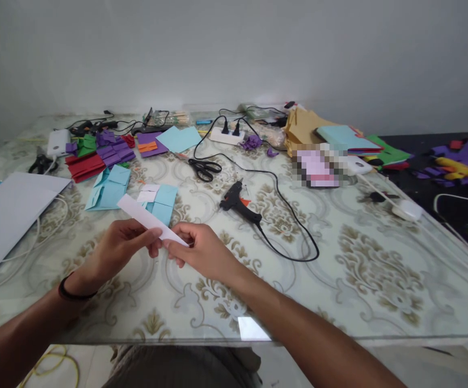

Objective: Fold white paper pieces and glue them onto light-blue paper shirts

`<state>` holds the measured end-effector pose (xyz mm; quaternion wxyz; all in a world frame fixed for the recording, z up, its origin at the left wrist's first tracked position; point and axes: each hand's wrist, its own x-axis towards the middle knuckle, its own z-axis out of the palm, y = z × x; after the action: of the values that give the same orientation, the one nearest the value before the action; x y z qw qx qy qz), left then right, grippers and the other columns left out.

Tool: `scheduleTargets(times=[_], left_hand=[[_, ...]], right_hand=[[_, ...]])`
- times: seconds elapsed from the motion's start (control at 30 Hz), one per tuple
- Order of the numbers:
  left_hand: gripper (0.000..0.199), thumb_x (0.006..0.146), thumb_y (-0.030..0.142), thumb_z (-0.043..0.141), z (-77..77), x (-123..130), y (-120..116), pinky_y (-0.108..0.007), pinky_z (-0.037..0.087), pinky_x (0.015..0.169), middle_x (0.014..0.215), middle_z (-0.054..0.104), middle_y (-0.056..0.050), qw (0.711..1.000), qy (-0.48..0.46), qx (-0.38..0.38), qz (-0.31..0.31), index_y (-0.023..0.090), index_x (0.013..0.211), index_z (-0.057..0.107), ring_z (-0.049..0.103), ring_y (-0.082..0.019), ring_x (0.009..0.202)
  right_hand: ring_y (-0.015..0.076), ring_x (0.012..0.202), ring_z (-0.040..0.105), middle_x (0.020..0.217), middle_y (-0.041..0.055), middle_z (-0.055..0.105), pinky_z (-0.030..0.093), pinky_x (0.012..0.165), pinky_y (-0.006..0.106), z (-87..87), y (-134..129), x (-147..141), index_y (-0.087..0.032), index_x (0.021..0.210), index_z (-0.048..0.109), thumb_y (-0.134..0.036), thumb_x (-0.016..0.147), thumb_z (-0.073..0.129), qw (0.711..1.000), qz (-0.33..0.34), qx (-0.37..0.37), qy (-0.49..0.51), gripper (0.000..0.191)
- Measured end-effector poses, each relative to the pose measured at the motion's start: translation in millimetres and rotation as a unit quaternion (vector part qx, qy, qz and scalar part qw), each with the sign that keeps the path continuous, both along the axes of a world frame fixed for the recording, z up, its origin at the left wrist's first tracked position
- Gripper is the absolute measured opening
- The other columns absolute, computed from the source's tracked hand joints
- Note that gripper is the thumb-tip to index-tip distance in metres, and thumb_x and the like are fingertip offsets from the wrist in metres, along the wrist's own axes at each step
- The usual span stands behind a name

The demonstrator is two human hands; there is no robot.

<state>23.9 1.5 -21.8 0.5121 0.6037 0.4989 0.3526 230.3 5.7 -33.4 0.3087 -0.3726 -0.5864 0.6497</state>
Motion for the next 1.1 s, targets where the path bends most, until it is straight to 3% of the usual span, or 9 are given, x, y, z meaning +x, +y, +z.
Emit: scheduleTargets(times=[0.27, 0.5, 0.6, 0.63, 0.73, 0.87, 0.93, 1.0, 1.1], left_hand=[[0.032, 0.092, 0.037, 0.073, -2.4, -3.0, -4.3, -0.028, 0.055, 0.063, 0.064, 0.074, -0.005, 0.996, -0.071, -0.043, -0.028, 0.016, 0.069, 0.077, 0.068, -0.017, 0.060], [0.026, 0.094, 0.038, 0.073, -6.4, -6.8, -2.9, -0.032, 0.057, 0.069, 0.076, 0.078, -0.007, 0.986, -0.163, -0.032, 0.006, 0.016, 0.085, 0.084, 0.070, -0.020, 0.068], [0.018, 0.092, 0.035, 0.075, 1.8, -11.3, 4.2, -0.033, 0.057, 0.084, 0.090, 0.080, -0.007, 0.989, -0.098, 0.072, 0.080, 0.018, 0.094, 0.082, 0.072, -0.022, 0.087], [0.020, 0.090, 0.034, 0.078, 5.8, -12.6, 6.2, -0.035, 0.056, 0.093, 0.105, 0.079, -0.007, 0.985, -0.055, 0.127, 0.101, 0.022, 0.106, 0.080, 0.072, -0.024, 0.101], [0.042, 0.082, 0.032, 0.086, 14.9, -11.8, 6.1, -0.043, 0.047, 0.113, 0.133, 0.071, -0.008, 0.943, 0.124, 0.296, 0.085, 0.028, 0.122, 0.075, 0.061, -0.029, 0.129], [0.018, 0.089, 0.028, 0.081, 12.9, -1.7, -7.1, -0.040, 0.052, 0.102, 0.107, 0.079, -0.006, 0.906, 0.200, 0.374, 0.007, 0.027, 0.107, 0.079, 0.072, -0.026, 0.106], [0.004, 0.093, 0.023, 0.075, 9.9, 2.3, -13.6, -0.032, 0.057, 0.084, 0.092, 0.079, -0.005, 0.917, 0.189, 0.350, -0.022, 0.023, 0.096, 0.078, 0.074, -0.021, 0.089], [0.008, 0.097, 0.019, 0.069, 8.7, 3.8, -17.3, -0.027, 0.057, 0.074, 0.086, 0.078, -0.004, 0.931, 0.167, 0.320, -0.052, 0.022, 0.092, 0.075, 0.073, -0.018, 0.079], [0.010, 0.100, 0.017, 0.064, 9.3, 2.8, -18.4, -0.025, 0.058, 0.073, 0.088, 0.078, -0.004, 0.931, 0.119, 0.333, -0.091, 0.021, 0.096, 0.072, 0.074, -0.017, 0.079]], right_hand=[[0.0101, 0.050, 0.047, 0.057, -0.0050, 0.055, 0.035, 0.047, 0.023, 11.5, 0.0, 6.7, -0.019, 0.075, 0.063, -0.037, 0.084, 0.074, 0.998, -0.044, 0.010, -0.041, 0.022], [0.0106, 0.049, 0.051, 0.066, -0.0012, 0.065, 0.043, 0.050, 0.026, 13.3, 7.4, 12.7, -0.019, 0.077, 0.064, -0.045, 0.082, 0.075, 0.989, -0.132, 0.050, 0.038, 0.028], [0.0122, 0.050, 0.053, 0.067, -0.0005, 0.066, 0.041, 0.049, 0.026, 15.2, 8.4, 16.0, -0.020, 0.083, 0.066, -0.041, 0.085, 0.071, 0.979, -0.176, 0.103, -0.008, 0.021], [0.0126, 0.052, 0.053, 0.066, -0.0010, 0.065, 0.041, 0.050, 0.026, 16.2, 8.0, 17.3, -0.020, 0.084, 0.066, -0.037, 0.085, 0.070, 0.971, -0.188, 0.144, -0.042, 0.018], [0.0126, 0.055, 0.054, 0.064, -0.0022, 0.063, 0.042, 0.055, 0.026, 19.4, 4.6, 19.5, -0.021, 0.079, 0.066, -0.026, 0.085, 0.068, 0.932, -0.187, 0.281, -0.132, 0.008], [0.0124, 0.059, 0.060, 0.068, -0.0016, 0.068, 0.046, 0.059, 0.024, 20.3, -4.5, 15.3, -0.021, 0.081, 0.067, -0.020, 0.087, 0.069, 0.914, -0.147, 0.357, -0.127, 0.007], [0.0118, 0.058, 0.061, 0.067, -0.0022, 0.068, 0.048, 0.059, 0.023, 19.9, -10.0, 12.0, -0.021, 0.083, 0.069, -0.021, 0.089, 0.072, 0.914, -0.138, 0.366, -0.107, 0.008], [0.0108, 0.056, 0.062, 0.065, -0.0030, 0.069, 0.049, 0.057, 0.022, 19.7, -15.1, 9.8, -0.021, 0.082, 0.069, -0.024, 0.090, 0.076, 0.915, -0.133, 0.372, -0.087, 0.011], [0.0101, 0.055, 0.065, 0.067, -0.0028, 0.072, 0.050, 0.057, 0.020, 19.9, -20.0, 8.9, -0.020, 0.085, 0.071, -0.024, 0.091, 0.078, 0.905, -0.125, 0.405, -0.036, 0.010]])
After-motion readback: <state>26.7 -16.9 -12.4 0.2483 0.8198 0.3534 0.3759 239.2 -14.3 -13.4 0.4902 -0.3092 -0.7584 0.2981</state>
